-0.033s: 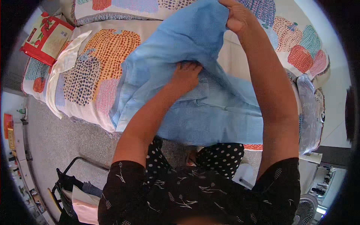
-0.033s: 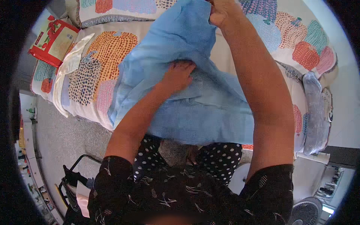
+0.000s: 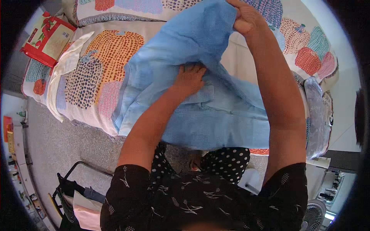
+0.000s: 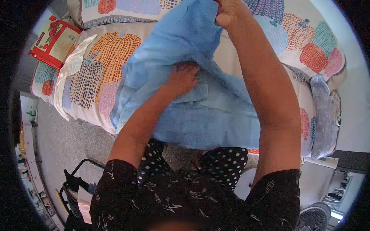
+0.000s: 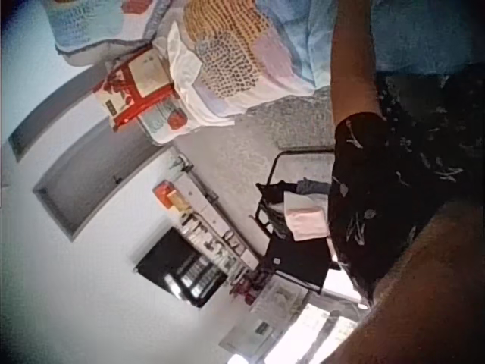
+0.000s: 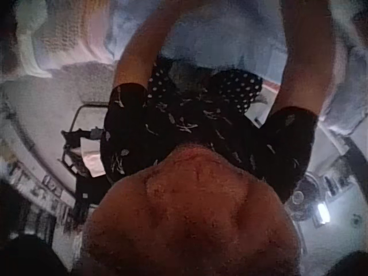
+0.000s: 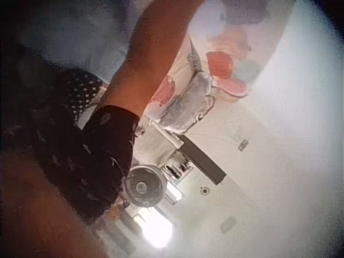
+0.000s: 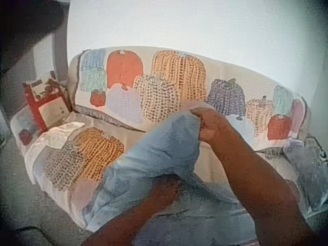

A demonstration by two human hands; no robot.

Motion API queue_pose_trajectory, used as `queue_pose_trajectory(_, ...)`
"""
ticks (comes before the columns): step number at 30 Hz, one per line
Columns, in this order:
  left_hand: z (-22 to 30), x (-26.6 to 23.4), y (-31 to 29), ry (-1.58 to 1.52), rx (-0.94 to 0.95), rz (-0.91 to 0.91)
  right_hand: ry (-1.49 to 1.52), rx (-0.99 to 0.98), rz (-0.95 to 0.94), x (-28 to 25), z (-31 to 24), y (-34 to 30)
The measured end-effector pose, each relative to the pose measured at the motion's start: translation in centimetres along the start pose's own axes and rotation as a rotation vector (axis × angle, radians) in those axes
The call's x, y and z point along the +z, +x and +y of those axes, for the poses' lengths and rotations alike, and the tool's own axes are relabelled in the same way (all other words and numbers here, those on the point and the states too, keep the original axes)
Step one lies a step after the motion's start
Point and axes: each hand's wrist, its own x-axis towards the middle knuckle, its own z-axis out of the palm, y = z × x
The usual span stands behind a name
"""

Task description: Folding a blue shirt on a bed

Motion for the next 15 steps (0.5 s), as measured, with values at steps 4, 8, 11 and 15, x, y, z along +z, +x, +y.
queue_pose_trajectory(4, 0.0, 1.4, 0.7, 0.005, -0.065, -0.070, 0.199, -0.058, -0.078, -1.3, -1.0, -1.7)
queue_pose_trajectory(8, -0.1, 0.9, 0.8, -0.022, -0.138, -0.080, 0.074, -0.151, -0.330, -0.3, -1.4, -7.7)
queue_pose_trajectory(11, -0.8, 1.1, 1.7, -0.118, -0.160, -0.041, 0.160, -0.003, -0.224, -0.3, -1.0, -9.1)
queue_pose_trajectory(15, -3.3, 1.4, 2.9, -0.261, -0.173, -0.074, 0.279, 0.097, -0.143, -4.6, 1.6, -9.0)
